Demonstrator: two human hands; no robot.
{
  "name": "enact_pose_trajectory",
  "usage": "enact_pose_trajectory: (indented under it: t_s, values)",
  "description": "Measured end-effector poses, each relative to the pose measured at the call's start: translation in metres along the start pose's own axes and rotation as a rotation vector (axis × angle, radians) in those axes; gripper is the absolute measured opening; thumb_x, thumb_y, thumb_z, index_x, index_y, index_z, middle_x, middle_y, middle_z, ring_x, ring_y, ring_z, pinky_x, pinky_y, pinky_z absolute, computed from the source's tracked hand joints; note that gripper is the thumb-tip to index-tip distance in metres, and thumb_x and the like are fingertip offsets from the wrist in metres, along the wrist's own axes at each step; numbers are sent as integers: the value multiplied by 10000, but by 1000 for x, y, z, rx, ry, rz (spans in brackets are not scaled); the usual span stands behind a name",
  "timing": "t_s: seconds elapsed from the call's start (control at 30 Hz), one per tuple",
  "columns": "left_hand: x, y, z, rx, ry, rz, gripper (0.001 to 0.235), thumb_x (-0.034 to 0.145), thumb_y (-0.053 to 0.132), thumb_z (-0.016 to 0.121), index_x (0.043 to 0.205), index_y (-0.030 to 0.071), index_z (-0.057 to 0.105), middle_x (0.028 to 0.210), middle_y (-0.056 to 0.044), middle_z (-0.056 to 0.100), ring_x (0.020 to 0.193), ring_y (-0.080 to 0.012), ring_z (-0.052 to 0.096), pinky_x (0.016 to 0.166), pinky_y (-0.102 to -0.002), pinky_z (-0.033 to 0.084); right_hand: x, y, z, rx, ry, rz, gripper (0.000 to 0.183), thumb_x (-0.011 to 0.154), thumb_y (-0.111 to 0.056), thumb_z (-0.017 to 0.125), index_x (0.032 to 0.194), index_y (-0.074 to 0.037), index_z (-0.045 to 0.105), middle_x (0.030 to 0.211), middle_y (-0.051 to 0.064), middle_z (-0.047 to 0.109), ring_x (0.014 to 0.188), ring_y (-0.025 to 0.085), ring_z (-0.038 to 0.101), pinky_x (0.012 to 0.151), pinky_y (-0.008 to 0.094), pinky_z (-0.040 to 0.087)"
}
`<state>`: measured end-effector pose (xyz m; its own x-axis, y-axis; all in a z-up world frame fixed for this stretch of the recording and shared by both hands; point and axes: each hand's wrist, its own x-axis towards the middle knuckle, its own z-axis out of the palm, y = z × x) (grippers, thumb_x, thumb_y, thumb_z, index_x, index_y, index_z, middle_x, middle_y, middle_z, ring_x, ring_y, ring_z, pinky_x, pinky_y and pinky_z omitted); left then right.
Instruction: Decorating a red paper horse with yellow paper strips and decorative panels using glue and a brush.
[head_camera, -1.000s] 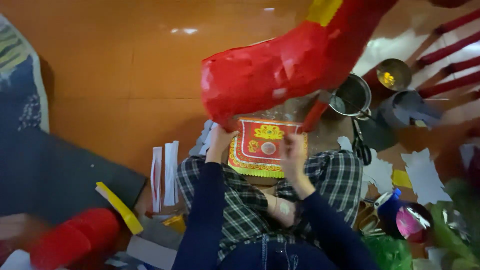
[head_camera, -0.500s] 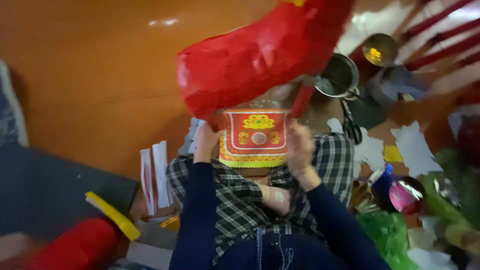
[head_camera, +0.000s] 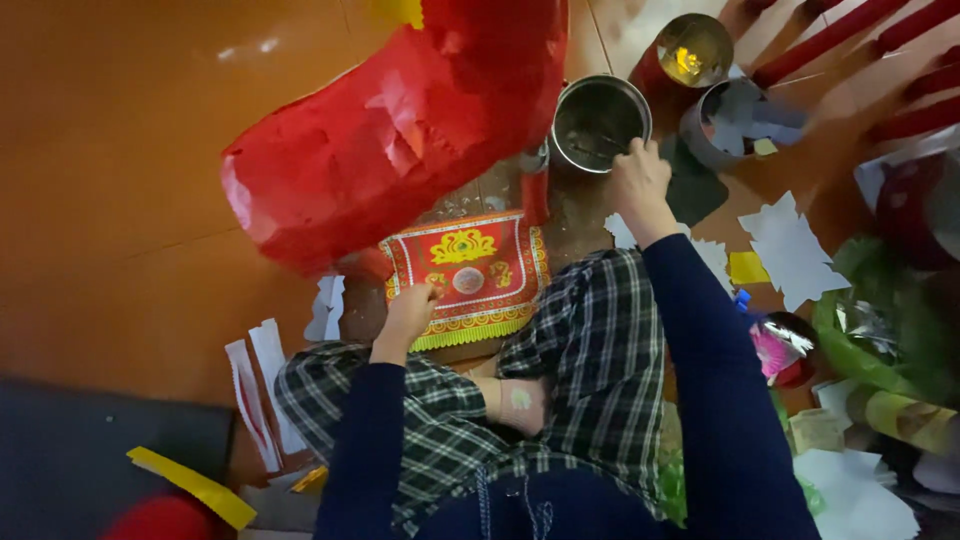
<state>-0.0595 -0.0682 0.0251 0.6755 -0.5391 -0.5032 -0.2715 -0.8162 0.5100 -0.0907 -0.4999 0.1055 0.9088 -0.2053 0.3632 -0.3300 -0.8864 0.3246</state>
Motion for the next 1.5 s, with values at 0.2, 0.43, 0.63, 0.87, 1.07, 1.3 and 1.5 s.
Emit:
enact_pose_trajectory:
  t_s: [0.2,0.43,0.63,0.87,1.07,1.3,1.5]
  values:
    - [24,-22,26,-24,234,262,415,859,120,660,1268,98,592,1231,-208,583,1228,-398,528,1051,-475,399,-38,11,21,373,-215,213,148,921,-351,610,920,-253,720,765,98,549,683,356,622,533,487,540]
    - [22,-15,24,252,-73,-27,874,814,387,751,1533,224,281,1635,-117,77,1484,-389,121,1116,-633,283,-87,3,-45,1413,-508,673,248,1004,-59,486,1213,-55,621,776,92,652,575,135,595,519,230,506]
    - [35,-35,52,301,-47,-57,855,832,405,731,1539,262,273,1632,-99,66,1478,-385,112,1091,-642,304,-131,-9,-155,1375,-687,641,204,1052,-164,509,1210,-88,612,787,126,662,570,179,607,499,274,500]
    - [39,-41,55,196,-3,-57,796,818,391,749,1500,275,355,1628,-54,96,1475,-353,96,1029,-663,373,-151,-131,-109,820,-754,-13,427,917,-91,555,1325,-208,601,947,296,663,863,512,643,747,584,533]
    - [39,-39,51,168,-34,-71,733,860,359,709,1499,276,361,1631,-41,107,1485,-334,104,1042,-664,360,-145,-166,-109,549,-656,-131,292,943,-229,505,1187,-208,665,1054,193,637,803,449,679,721,527,567]
    - [40,-38,47,181,-25,-71,640,872,401,675,1453,281,434,1614,-60,157,1467,-355,156,1028,-658,378,-182,-139,-154,391,-847,-201,288,952,-300,454,1106,-294,697,810,77,670,748,352,708,662,462,572]
    - [8,-28,9,191,84,-124,455,835,501,637,1152,175,631,1101,-142,646,1100,-402,620,889,-584,491,-133,-184,-82,410,-738,-179,379,886,-190,504,1242,-280,599,864,68,682,822,312,711,689,466,596]
